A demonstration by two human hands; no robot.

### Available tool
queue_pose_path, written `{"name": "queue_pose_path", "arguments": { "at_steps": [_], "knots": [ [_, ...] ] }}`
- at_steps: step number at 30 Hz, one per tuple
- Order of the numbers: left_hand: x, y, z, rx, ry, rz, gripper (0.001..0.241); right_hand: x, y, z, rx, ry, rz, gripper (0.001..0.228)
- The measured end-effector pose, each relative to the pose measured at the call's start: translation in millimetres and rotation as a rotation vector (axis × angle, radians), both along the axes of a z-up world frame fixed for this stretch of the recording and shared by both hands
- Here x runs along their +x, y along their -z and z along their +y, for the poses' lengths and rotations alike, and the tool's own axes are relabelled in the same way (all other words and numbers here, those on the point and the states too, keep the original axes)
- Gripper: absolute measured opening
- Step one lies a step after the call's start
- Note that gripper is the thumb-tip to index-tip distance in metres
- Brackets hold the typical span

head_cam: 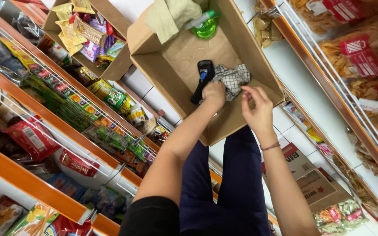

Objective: The person restocks drink cartons on store shelves. They take yogurt and milk cartons from boxes on the floor, wipe them with a cloth, scan them with a handheld scanner, and place them onto the appropriate shelves alongside similar items.

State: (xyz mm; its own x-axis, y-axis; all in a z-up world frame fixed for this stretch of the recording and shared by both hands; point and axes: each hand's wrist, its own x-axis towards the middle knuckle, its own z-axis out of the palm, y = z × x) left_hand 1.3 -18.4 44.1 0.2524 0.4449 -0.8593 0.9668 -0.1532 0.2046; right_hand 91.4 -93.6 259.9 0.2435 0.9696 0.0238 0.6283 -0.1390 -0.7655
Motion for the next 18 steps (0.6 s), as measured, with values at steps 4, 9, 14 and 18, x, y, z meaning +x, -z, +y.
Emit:
{"name": "queue_pose_path", "arguments": {
  "at_steps": [4, 9, 14, 18],
  "knots": [
    [-6.6, -35.9, -2.0, -0.197, 0.207, 0.022, 0.037, -2.1, -1.9, -3.3, -0.015, -0.002, -0.001, 0.028],
    [-0.9, -27.9, 6.2, -0.181, 0.205, 0.006, 0.036, -1.8, -0.3, -10.1, -0.043, -0.009, 0.004, 0.029],
    [-2.8, 2.1, -3.2, -0.229, 0.262, 0.105, 0.035, -4.4, 2.4, -10.8, -0.067, -0.027, 0.02, 0.028],
    [3.1, 15.9, -15.4, -0.181, 0.276, 0.208, 0.034, -5.9, 4.3, -10.8, -0.069, -0.034, -0.035, 0.027]
  ]
}}
